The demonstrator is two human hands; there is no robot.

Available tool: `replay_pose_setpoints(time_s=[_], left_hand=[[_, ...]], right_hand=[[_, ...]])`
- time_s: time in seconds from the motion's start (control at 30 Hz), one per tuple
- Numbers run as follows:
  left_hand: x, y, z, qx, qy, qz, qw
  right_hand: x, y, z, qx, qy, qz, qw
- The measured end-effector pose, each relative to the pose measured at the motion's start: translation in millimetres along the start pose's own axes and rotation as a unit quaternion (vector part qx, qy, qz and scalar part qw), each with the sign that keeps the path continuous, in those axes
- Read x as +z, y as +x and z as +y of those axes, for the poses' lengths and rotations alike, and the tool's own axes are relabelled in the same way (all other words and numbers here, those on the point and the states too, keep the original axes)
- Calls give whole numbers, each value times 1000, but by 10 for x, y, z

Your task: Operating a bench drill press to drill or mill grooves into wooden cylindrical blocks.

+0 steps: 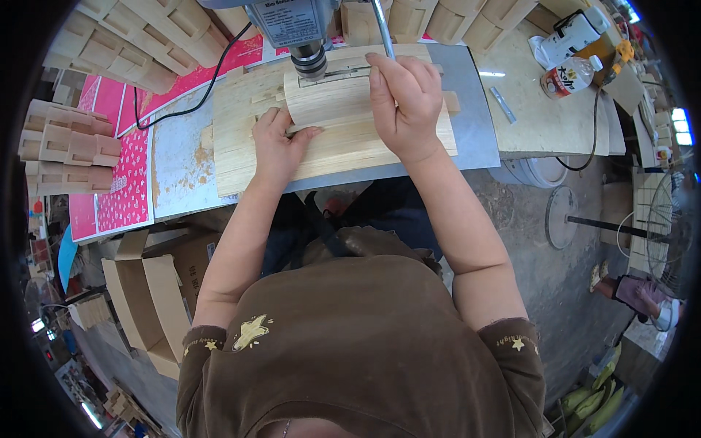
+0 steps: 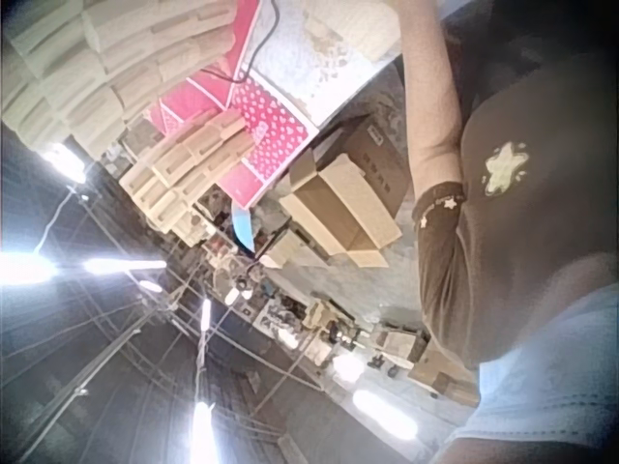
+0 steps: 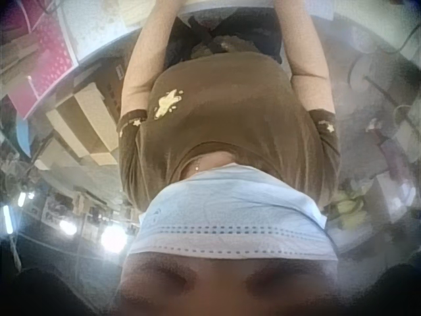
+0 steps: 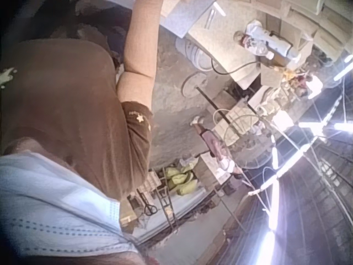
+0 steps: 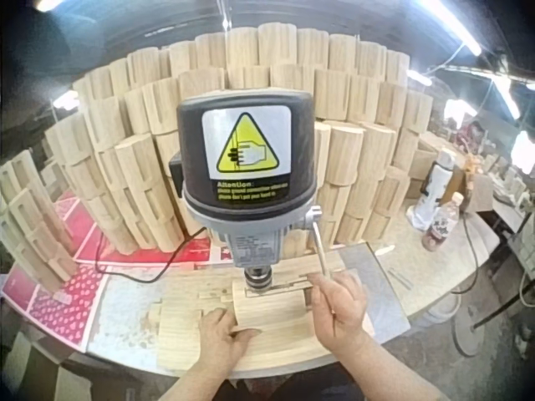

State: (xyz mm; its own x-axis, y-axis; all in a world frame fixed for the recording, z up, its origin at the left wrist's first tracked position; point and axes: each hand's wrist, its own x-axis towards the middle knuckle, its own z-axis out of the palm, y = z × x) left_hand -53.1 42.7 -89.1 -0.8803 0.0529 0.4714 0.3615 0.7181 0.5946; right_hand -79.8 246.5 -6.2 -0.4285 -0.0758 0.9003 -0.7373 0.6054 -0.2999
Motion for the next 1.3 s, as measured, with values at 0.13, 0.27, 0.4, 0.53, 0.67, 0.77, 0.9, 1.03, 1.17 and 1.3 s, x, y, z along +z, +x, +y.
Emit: replay_pose_setpoints(time_s=[0.13, 0.27, 0.4, 0.53, 0.67, 0.77, 0.9, 1.03, 1.17, 1.3], left_hand=[[-13, -15, -8, -15, -2, -7, 1000], [-41, -52, 13, -19, 12, -3, 1000], [-21, -45, -11, -59, 4, -31, 998], [-52, 24, 119, -93, -59, -33, 993], [-18, 30, -14, -105, -134, -31, 985], [-123, 68, -37, -87, -119, -27, 989], [-191, 102, -63, -68, -153, -37, 985], [-643, -81, -193, -28, -141, -2, 990], [-1227, -293, -349, -76, -166, -1, 983], [-1608, -284, -334, -293, -348, 30, 890]], right_hand=[[-66, 57, -37, -29, -1, -1, 1000], [-390, 604, -205, 16, -19, -34, 999], [-139, 1647, -199, 66, -81, 4, 994], [88, 1869, 380, 55, -70, -29, 996], [-27, 1226, 269, 101, 78, -39, 991], [-171, 318, 478, 131, 32, -187, 973], [-282, -137, 406, 19, -118, -303, 946], [-301, -163, 374, 34, -112, -318, 941], [-319, -205, 328, 32, -101, -311, 944], [-384, -176, 275, 40, -104, -317, 942]])
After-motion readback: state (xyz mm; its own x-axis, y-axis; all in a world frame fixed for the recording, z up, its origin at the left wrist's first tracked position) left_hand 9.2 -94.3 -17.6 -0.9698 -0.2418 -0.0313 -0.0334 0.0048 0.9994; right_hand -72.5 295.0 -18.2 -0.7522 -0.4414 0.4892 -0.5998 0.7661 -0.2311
